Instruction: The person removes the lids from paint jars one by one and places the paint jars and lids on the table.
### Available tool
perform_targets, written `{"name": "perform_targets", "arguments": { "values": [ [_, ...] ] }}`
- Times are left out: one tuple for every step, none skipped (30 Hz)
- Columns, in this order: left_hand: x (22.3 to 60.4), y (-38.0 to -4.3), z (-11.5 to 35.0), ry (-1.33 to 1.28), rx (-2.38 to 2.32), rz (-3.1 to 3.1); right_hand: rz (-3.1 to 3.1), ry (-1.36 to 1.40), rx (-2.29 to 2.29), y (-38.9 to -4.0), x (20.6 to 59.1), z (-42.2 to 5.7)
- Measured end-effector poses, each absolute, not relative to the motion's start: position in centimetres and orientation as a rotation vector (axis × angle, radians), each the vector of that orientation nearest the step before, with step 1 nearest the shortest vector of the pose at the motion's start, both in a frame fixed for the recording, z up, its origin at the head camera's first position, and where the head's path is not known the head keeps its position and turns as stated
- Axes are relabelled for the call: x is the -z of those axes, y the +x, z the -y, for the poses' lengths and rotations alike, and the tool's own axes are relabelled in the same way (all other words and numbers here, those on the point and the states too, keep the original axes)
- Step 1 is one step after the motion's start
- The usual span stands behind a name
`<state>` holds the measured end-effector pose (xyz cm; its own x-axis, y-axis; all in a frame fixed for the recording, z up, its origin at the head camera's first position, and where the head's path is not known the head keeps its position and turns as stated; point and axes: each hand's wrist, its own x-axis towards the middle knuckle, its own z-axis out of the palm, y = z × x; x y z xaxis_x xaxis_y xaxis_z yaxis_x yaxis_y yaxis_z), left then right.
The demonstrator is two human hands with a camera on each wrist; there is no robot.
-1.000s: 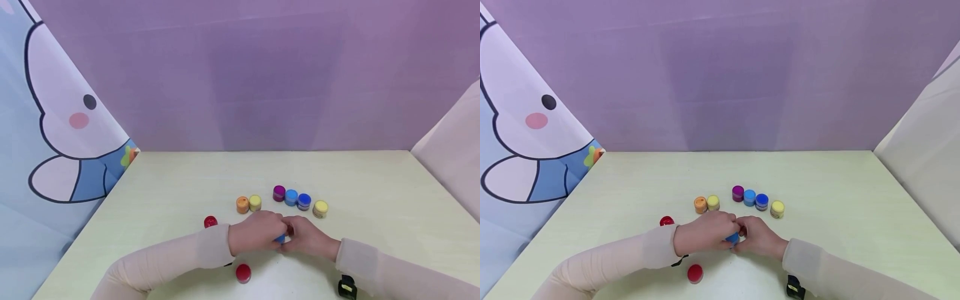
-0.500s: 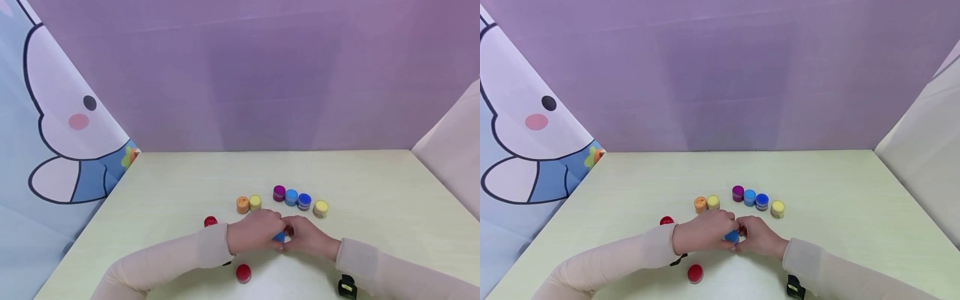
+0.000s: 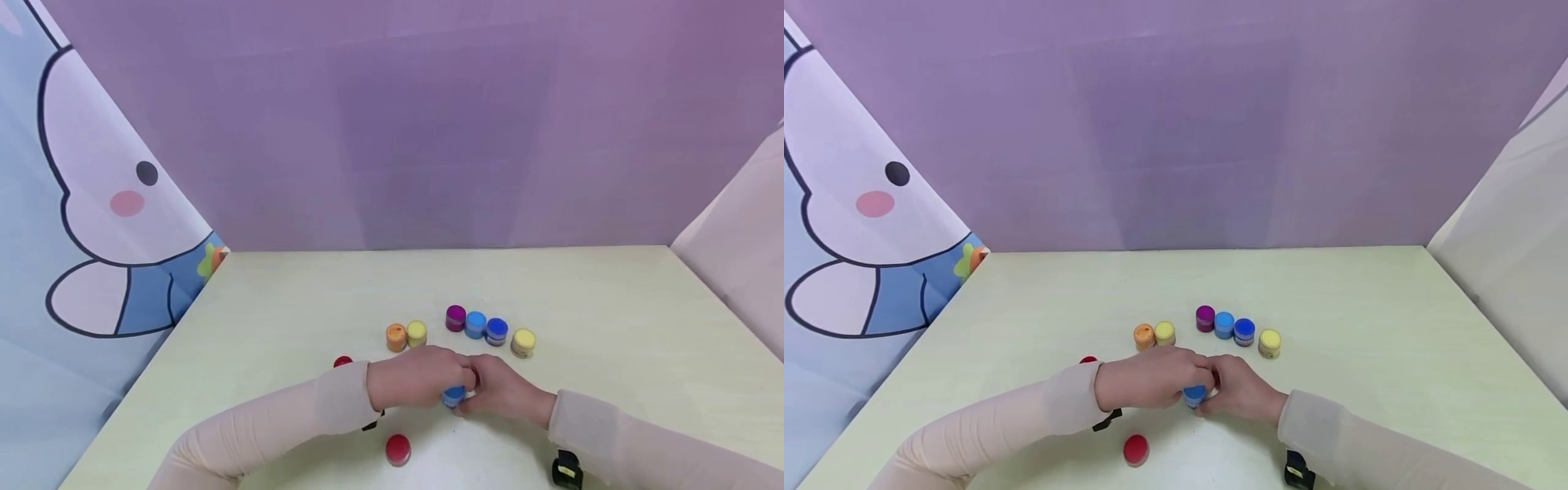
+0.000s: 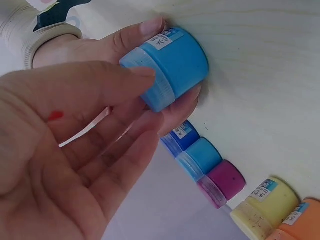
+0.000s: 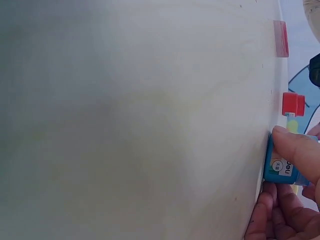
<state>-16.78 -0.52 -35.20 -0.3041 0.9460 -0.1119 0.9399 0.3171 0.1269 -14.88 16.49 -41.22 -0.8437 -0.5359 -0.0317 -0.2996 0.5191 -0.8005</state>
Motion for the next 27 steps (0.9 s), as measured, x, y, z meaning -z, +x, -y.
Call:
{"name": "perform_targets", "arguments": {
  "values": [
    [35.23, -16.78, 0.55, 1.749, -0.062, -2.407, -2.487, -0.703, 1.232, -14.9, 41.24, -16.49],
    [35.26, -16.78, 0.56, 1.755, -0.066, -2.404, -2.487, -0.702, 1.232, -14.9, 41.25, -16.48],
    [35.28, -16.79, 0.58, 1.763, -0.068, -2.402, -2.489, -0.701, 1.229, -14.89, 41.26, -16.48],
    [35.28, -16.79, 0.6, 1.772, -0.07, -2.399, -2.488, -0.699, 1.229, -14.88, 41.25, -16.47],
    [35.27, -16.79, 0.61, 1.778, -0.067, -2.396, -2.485, -0.695, 1.232, -14.86, 41.24, -16.45],
    [35.28, -16.79, 0.62, 1.783, -0.063, -2.394, -2.482, -0.69, 1.234, -14.84, 41.24, -16.44],
    [35.28, -16.78, 0.62, 1.786, -0.059, -2.392, -2.479, -0.685, 1.236, -14.81, 41.22, -16.42],
    [35.28, -16.78, 0.62, 1.787, -0.057, -2.391, -2.477, -0.678, 1.238, -14.79, 41.22, -16.41],
    [35.27, -16.75, 0.62, 1.786, -0.057, -2.39, -2.477, -0.672, 1.238, -14.75, 41.21, -16.39],
    [35.26, -16.72, 0.61, 1.782, -0.057, -2.391, -2.475, -0.667, 1.238, -14.73, 41.2, -16.38],
    [35.25, -16.7, 0.6, 1.778, -0.055, -2.394, -2.476, -0.665, 1.236, -14.7, 41.2, -16.35],
    [35.23, -16.68, 0.59, 1.773, -0.053, -2.397, -2.478, -0.663, 1.234, -14.68, 41.18, -16.33],
    [35.2, -16.64, 0.57, 1.767, -0.052, -2.399, -2.48, -0.665, 1.233, -14.66, 41.17, -16.3],
    [35.15, -16.61, 0.57, 1.763, -0.049, -2.401, -2.482, -0.669, 1.232, -14.63, 41.16, -16.27],
    [35.11, -16.57, 0.58, 1.756, -0.048, -2.403, -2.481, -0.673, 1.233, -14.62, 41.16, -16.23],
    [35.06, -16.54, 0.58, 1.749, -0.047, -2.406, -2.48, -0.678, 1.237, -14.61, 41.15, -16.2],
    [35.02, -16.52, 0.59, 1.745, -0.043, -2.41, -2.48, -0.684, 1.239, -14.6, 41.14, -16.16],
    [34.98, -16.5, 0.6, 1.739, -0.041, -2.413, -2.478, -0.688, 1.243, -14.6, 41.15, -16.12],
    [34.94, -16.49, 0.62, 1.736, -0.041, -2.415, -2.478, -0.687, 1.244, -14.6, 41.14, -16.08],
    [34.9, -16.49, 0.63, 1.731, -0.041, -2.419, -2.479, -0.688, 1.244, -14.61, 41.15, -16.05],
    [34.88, -16.5, 0.63, 1.725, -0.045, -2.422, -2.478, -0.687, 1.245, -14.64, 41.13, -16.02],
    [34.86, -16.52, 0.63, 1.719, -0.05, -2.425, -2.48, -0.683, 1.242, -14.65, 41.12, -16.0],
    [34.84, -16.52, 0.62, 1.71, -0.056, -2.429, -2.485, -0.679, 1.238, -14.67, 41.1, -15.98],
    [34.81, -16.53, 0.6, 1.698, -0.067, -2.433, -2.487, -0.672, 1.236, -14.67, 41.06, -15.95],
    [34.81, -16.53, 0.6, 1.685, -0.077, -2.438, -2.489, -0.664, 1.23, -14.68, 41.01, -15.91],
    [34.82, -16.53, 0.59, 1.666, -0.088, -2.444, -2.488, -0.663, 1.232, -14.69, 40.99, -15.89],
    [34.83, -16.51, 0.59, 1.648, -0.101, -2.449, -2.484, -0.659, 1.236, -14.69, 40.95, -15.86]
  ]
}}
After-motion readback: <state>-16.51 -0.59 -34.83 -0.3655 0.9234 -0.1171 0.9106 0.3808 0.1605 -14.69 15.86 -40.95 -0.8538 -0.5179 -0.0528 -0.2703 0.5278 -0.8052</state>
